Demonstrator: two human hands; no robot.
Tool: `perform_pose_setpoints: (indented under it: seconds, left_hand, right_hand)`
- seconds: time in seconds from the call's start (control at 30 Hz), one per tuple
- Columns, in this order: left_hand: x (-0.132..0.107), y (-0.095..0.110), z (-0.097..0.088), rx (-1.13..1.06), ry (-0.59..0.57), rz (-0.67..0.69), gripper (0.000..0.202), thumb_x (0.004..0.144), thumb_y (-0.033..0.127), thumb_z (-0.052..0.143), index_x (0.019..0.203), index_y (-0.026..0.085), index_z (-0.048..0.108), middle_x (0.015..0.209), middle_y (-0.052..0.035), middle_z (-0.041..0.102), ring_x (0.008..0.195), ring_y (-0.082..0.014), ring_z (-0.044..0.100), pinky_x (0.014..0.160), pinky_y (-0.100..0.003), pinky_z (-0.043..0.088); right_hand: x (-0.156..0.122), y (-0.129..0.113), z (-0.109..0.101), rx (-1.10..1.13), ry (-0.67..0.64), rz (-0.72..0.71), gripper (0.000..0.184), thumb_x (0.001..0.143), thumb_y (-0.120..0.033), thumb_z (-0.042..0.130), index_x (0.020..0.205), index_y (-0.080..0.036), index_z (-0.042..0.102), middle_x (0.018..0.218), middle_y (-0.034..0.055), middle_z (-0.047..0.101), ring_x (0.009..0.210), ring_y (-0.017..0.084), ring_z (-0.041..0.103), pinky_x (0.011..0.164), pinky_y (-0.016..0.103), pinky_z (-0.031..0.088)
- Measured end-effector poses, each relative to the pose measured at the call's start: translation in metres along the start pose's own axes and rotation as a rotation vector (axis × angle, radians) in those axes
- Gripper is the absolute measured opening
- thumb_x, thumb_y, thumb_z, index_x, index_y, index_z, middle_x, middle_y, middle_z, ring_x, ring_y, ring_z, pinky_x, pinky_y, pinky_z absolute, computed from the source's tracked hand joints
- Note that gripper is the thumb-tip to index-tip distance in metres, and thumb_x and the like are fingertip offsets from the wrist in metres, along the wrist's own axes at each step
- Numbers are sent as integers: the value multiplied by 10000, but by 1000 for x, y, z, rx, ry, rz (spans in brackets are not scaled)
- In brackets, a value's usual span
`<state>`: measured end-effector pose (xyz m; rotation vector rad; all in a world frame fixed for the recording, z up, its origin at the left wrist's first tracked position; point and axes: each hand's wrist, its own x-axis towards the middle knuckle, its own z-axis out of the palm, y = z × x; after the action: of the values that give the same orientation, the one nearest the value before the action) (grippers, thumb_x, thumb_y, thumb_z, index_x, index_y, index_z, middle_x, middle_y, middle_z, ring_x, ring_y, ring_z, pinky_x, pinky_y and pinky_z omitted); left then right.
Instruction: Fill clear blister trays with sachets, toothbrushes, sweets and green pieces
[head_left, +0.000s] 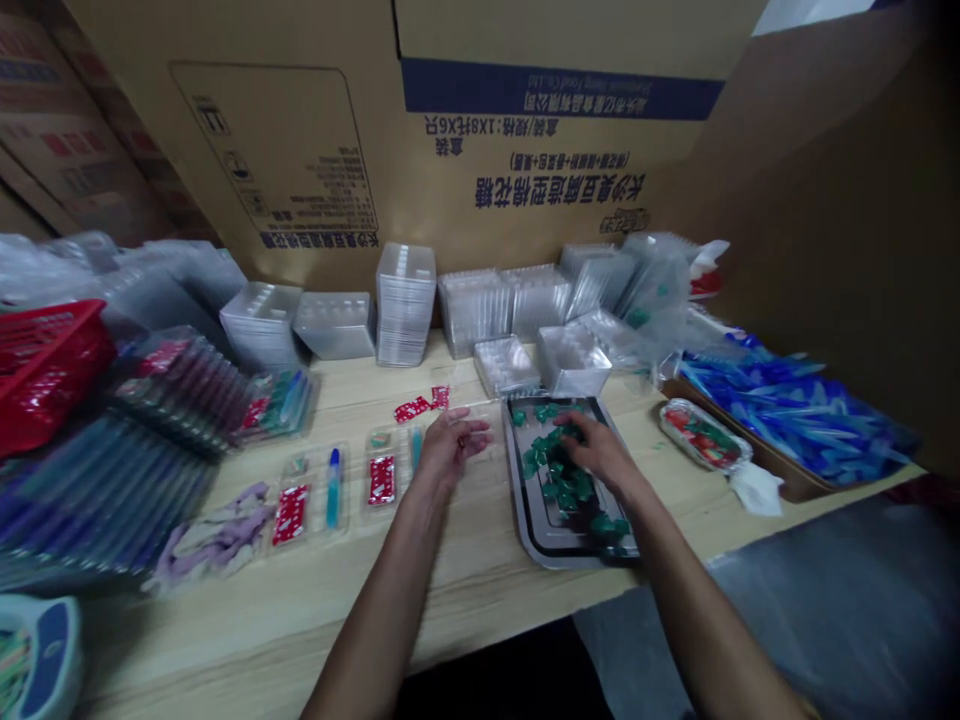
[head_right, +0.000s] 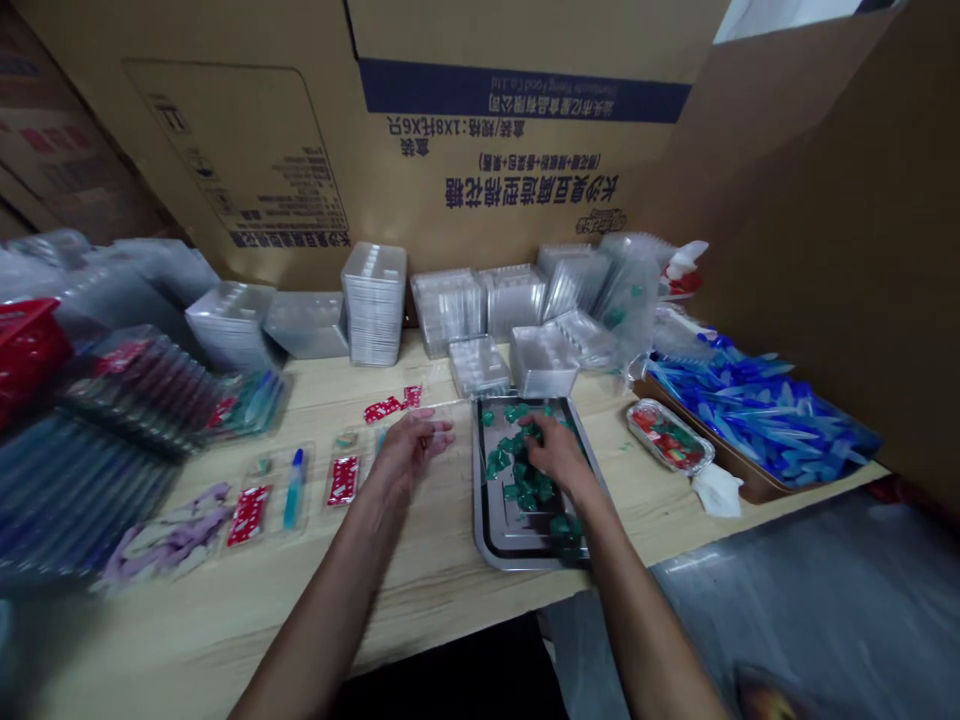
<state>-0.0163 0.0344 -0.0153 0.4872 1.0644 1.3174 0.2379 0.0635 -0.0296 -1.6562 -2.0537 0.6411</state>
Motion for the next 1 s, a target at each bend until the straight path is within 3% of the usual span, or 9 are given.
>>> perform_pose_setpoints:
  seconds: [0.13, 0.23, 0.37, 0.5, 0.6, 0.73, 0.8, 0.9, 1.0]
  left_hand:
    - [5, -6, -4, -41, -82, 25, 408, 695, 116, 671, 1072, 145, 518, 804, -83, 760, 627, -179, 736, 575, -230, 567]
    - [9, -13, -7, -43, -120, 16, 395, 709, 142, 682, 1071, 145, 524, 810, -85, 761, 633, -178, 737, 568, -227, 564]
    - [11, -17, -5, -9, -45, 8, 419, 687, 115, 656, 1082, 141, 518, 773, -68, 748, 591, -167, 717, 548, -227, 553]
    - [8, -19, -4, 87, 16, 46, 663, 687, 104, 641, 1318, 138, 441, 756, -34, 728, 558, -153, 695, 548, -230, 547]
    - [5, -22, -5, 150, 25, 121, 863, 692, 109, 647, 1486, 237, 335, 969, -57, 733, 565, -123, 691, 551, -231, 548]
    - [6, -25, -5, 247, -15, 142, 507, 736, 176, 662, 1242, 192, 650, 1233, -128, 675, 611, -111, 702, 549, -226, 543]
    - [7, -27, -3, 283, -32, 169, 296, 790, 281, 680, 1047, 145, 731, 1126, -120, 719, 643, -130, 706, 552, -222, 535]
    - [8, -30, -1, 288, -46, 227, 328, 799, 426, 716, 955, 140, 756, 918, -80, 752, 678, -156, 699, 595, -245, 553]
    - [8, -31, -2, 315, -52, 291, 350, 773, 445, 743, 932, 134, 766, 823, -63, 749, 679, -166, 684, 630, -267, 563]
  right_hand:
    - [-3, 22, -25, 124, -37, -36, 430, 861, -239, 535, 1273, -193, 647, 982, 61, 722, 869, 214, 656, 813, 331, 509]
    - [-2, 12, -27, -32, -60, -61, 416, 831, -247, 594, 1233, -237, 699, 1162, 85, 714, 1032, 253, 661, 897, 362, 500]
    - [17, -30, -1, -314, -6, 78, 367, 912, -202, 496, 1185, -268, 732, 1184, 82, 740, 1102, 273, 670, 932, 385, 478]
    - [38, -62, 32, -344, -3, 37, 376, 871, -191, 580, 1228, -218, 694, 1164, 134, 740, 1104, 311, 669, 961, 436, 454]
    - [43, -66, 40, -337, 20, 28, 346, 834, -146, 603, 1168, -133, 692, 1107, 187, 736, 1091, 349, 665, 957, 482, 447]
    - [38, -66, 33, -230, 41, -44, 332, 929, -180, 497, 1216, -151, 659, 1114, 125, 737, 1013, 233, 689, 899, 343, 495]
    - [31, -69, 33, -65, 87, -164, 345, 952, -212, 451, 1223, -171, 661, 1116, 98, 730, 958, 193, 687, 859, 298, 512]
    - [22, -77, 41, 150, 191, -362, 348, 925, -227, 453, 1171, -160, 690, 1070, 114, 728, 964, 218, 675, 886, 340, 520]
    - [17, -84, 53, 161, 233, -427, 372, 881, -190, 455, 1161, -134, 694, 1064, 141, 733, 1002, 248, 671, 926, 381, 512]
